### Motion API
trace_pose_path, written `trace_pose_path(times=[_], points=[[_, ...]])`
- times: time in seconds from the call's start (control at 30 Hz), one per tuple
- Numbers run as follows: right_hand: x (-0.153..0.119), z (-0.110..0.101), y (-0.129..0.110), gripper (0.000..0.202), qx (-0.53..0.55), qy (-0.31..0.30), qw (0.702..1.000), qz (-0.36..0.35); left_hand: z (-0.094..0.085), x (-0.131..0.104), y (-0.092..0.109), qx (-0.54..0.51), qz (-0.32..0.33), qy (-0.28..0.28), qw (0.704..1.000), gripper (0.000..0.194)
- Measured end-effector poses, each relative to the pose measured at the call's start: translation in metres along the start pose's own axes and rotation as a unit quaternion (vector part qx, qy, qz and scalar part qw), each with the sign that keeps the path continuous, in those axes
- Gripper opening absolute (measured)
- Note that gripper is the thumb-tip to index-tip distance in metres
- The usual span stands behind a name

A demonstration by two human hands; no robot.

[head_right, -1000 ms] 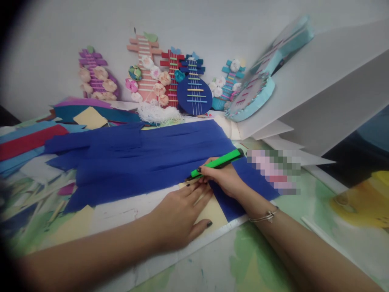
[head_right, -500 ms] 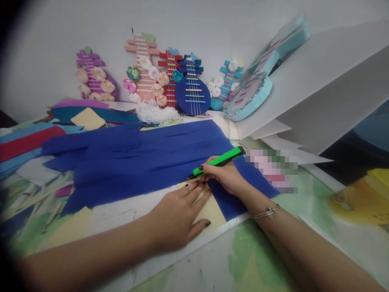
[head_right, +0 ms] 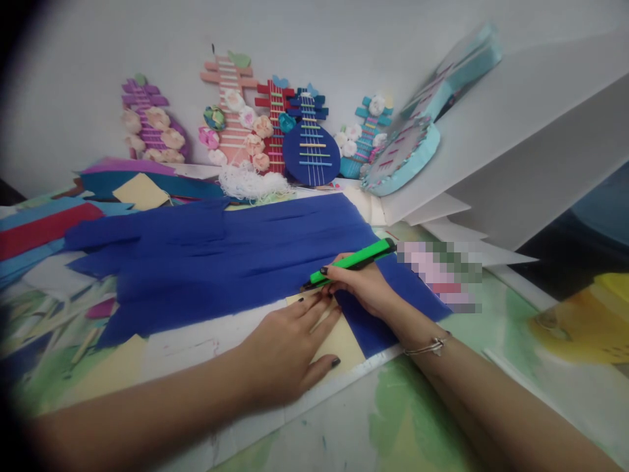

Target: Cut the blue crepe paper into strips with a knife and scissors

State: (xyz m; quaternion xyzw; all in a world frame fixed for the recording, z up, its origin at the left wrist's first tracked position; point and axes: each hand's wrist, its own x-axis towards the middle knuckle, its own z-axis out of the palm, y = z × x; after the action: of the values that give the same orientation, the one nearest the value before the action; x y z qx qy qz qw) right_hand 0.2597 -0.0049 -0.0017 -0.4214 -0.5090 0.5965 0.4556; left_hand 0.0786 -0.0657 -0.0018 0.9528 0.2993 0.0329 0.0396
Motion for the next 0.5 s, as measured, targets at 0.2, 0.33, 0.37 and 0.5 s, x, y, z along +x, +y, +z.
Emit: trace_pose_path(times=[0.2,0.33,0.37,0.5], points=[[-0.0003,0.0005,-0.0002,0.02,-0.001,0.001,1.0,0.0,-0.0016,0.001,0.0002,0.005,-0.001,-0.002,1.0,0.066],[-0.0004,0.0006,0.0001,0.019,-0.002,-0.001,1.0,0.001,-0.0015,0.0004,-0.0003,0.006,-0.001,0.006,1.0,0.065],[-0.0004,0.0006,0.0002,0.019,-0.003,-0.003,1.0,0.003,-0.0012,0.0001,-0.0004,0.007,0.0,0.007,1.0,0.065],[-0.0004,0.0014,-0.0001,0.019,-0.011,-0.002,1.0,0.006,0.0006,-0.0004,-0.0005,0.007,0.005,0.013,1.0,0.065]])
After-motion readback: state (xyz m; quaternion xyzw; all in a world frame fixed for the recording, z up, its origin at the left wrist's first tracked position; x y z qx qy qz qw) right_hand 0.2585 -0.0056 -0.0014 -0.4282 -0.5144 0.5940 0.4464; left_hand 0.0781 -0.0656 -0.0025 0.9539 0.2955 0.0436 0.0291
